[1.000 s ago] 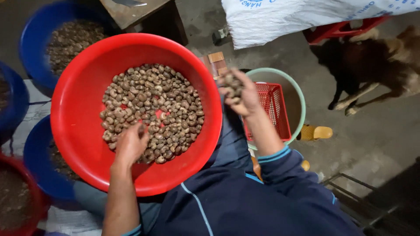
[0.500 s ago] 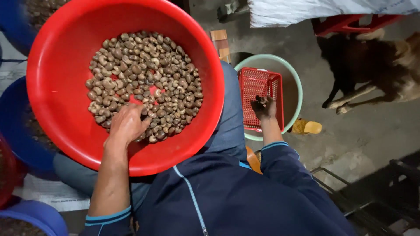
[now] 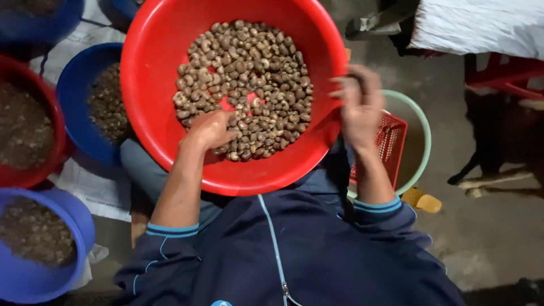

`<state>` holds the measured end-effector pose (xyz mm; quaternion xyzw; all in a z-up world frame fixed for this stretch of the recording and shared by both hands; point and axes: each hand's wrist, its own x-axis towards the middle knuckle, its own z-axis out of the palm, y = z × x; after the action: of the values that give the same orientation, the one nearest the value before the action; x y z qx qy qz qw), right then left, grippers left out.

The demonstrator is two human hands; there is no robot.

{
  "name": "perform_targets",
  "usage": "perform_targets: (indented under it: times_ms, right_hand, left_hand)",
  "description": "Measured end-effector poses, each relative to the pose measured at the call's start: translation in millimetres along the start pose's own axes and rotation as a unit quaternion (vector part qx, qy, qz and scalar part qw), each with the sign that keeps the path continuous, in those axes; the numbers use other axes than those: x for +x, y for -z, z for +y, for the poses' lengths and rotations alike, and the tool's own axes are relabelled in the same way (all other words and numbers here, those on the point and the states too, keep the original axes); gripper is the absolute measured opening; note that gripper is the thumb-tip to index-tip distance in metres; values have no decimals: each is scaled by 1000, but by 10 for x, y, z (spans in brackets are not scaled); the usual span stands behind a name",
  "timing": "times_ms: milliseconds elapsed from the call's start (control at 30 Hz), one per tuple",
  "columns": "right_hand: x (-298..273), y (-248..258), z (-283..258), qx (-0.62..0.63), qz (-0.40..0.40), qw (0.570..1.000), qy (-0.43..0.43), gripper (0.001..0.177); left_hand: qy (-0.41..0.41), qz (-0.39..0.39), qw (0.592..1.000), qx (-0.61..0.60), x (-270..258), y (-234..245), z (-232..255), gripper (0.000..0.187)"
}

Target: Manually sorting through a large bowl of nuts to remove specific items or debris.

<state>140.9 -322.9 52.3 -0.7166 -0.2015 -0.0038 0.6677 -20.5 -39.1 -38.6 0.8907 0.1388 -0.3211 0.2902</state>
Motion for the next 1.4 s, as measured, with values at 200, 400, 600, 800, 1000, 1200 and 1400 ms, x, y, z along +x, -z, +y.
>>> perform_targets:
  times_ms: [200,400,600,800,1000,1200,1400]
  right_hand:
    - [-165,-897,523,-426,-416,803,35,29]
    - [-418,-1183,1165,-506,-463,728,21,40]
    - [-269,-1047,1062,-417,-463,774,-111,34]
    - [126,-1020,417,169,-263,847,-430,41]
    - [-7,-1047,623,129,-340,859,-360,18]
    - [-312,-1081,721,-311,-550,766,-116,36]
    - [-445,-1153,1114,-420,-585,690,-63,39]
  left_hand:
    - [-50,56,997,-33,75,-67,-139,28]
    - [-55,139,988,-25,266,-193,-208,29]
    - [-77,78,994,-13,470,-338,-117,37]
    - [-69,126,987,-73,390,-298,-155,18]
    - [-107,176,823,-529,167,155,30,18]
    - [-105,131,678,-716,-41,374,27,27]
    - [-59,191,865,-461,-97,259,137,30]
